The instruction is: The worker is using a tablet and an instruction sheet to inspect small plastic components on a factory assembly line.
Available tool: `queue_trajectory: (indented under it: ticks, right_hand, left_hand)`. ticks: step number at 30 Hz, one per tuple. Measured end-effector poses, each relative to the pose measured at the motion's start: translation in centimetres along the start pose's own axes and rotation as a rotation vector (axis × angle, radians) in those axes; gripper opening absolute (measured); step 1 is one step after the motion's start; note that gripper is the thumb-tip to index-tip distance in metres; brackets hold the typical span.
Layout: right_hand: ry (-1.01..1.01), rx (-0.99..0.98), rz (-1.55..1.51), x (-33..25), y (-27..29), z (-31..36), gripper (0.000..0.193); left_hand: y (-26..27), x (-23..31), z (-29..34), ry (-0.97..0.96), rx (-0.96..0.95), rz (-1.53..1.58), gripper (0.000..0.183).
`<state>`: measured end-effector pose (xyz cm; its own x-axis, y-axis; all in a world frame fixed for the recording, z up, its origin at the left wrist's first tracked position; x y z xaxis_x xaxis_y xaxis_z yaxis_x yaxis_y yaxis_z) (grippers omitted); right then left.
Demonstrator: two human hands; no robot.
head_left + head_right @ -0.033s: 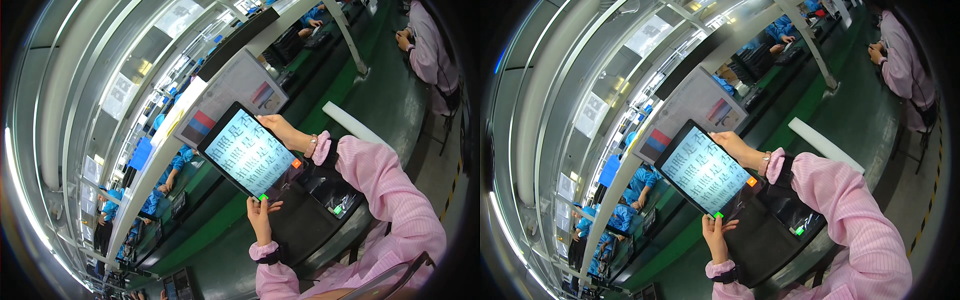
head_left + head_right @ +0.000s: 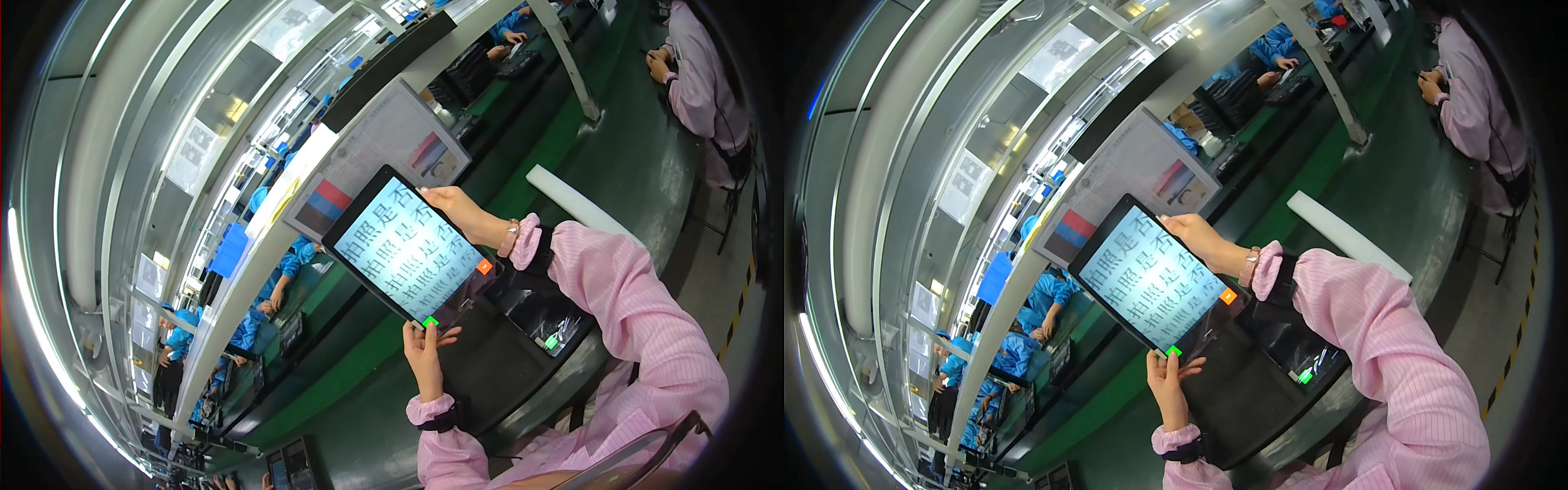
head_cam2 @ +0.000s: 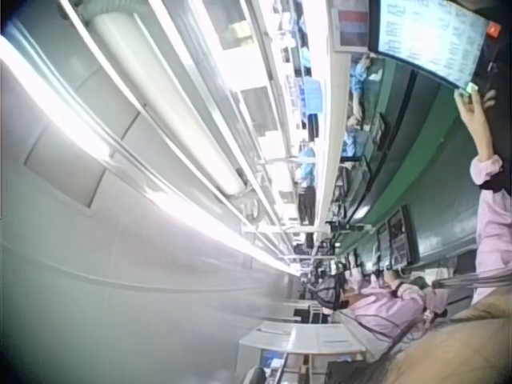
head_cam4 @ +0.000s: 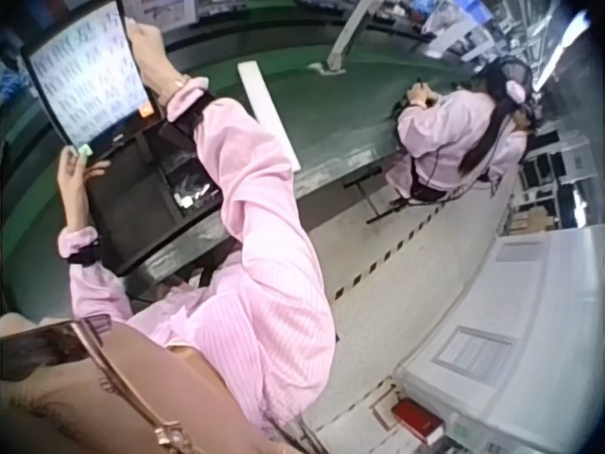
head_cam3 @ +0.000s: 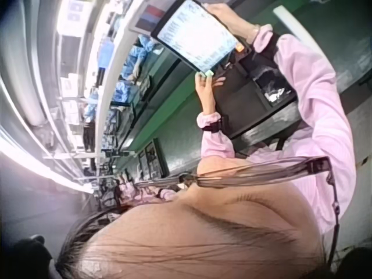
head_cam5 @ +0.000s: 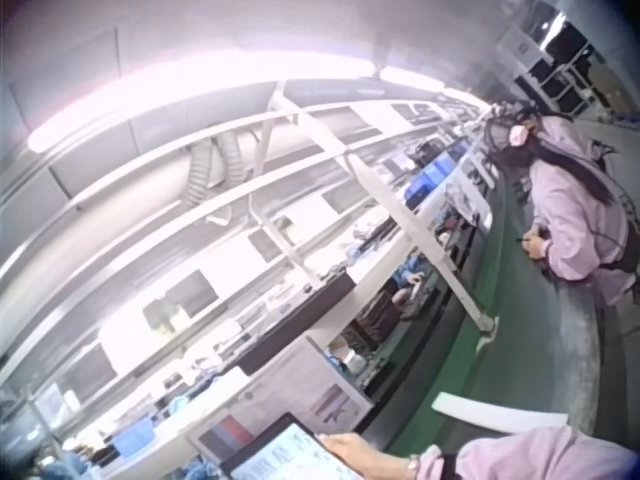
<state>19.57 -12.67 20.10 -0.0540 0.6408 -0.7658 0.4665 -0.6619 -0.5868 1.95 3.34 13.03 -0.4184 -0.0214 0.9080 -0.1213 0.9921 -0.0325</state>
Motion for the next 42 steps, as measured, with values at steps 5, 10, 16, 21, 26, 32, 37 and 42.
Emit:
queue_trajectory:
  ticks: [5,10,16,21,26,32,37,42]
  right_hand:
    - [-0.021,0.084,0.032,-0.1,0.3,1.9,0.037]
    - [-0.048,-0.003,-0.031,0.3,0.1,6.0,0.034]
    - [-0.034,0.059,0.121,0.6,0.8,9.1,0.032]
    - [0.031,0.122,0.225,0.6,1.5,10.4,0.032]
    - [0.018,0.101,0.134,0.2,1.1,11.5,0.029]
    - [0.127,0.083,0.149,-2.0,0.4,13.1,0.026]
    - [0.155,0.113,0.184,-3.3,-0.3,14.0,0.03]
    - [0.177,0.114,0.154,-3.6,-1.7,14.7,0.033]
  left_hand:
    - [0.3,1.0,0.0,-0.197,0.153,-0.13,0.047]
    - [0.5,3.6,-0.3,-0.221,0.227,-0.135,0.046]
    - [-0.7,5.1,-0.2,-0.18,0.255,-0.211,0.044]
    - [-0.9,4.7,-0.2,-0.139,0.342,-0.335,0.044]
    - [-0.9,4.7,0.5,-0.163,0.345,-0.271,0.046]
    - [-1.8,4.6,4.4,-0.141,0.135,-0.226,0.068]
    - [-2.0,4.0,7.8,-0.116,0.027,-0.204,0.08]
    - [-2.5,3.4,10.5,-0.045,-0.015,-0.3,0.077]
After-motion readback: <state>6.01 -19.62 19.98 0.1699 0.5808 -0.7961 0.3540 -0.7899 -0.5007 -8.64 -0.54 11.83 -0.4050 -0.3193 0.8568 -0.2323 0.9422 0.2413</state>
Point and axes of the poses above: each hand's wrist, its own z-axis away from the middle knuckle, its own y-axis out of the back of the hand, x = y × z, the point moved 4 cm from there along -z, towards the middle knuckle, and after that the axes turned 9 degrees about -y, right-handed, at the moved point
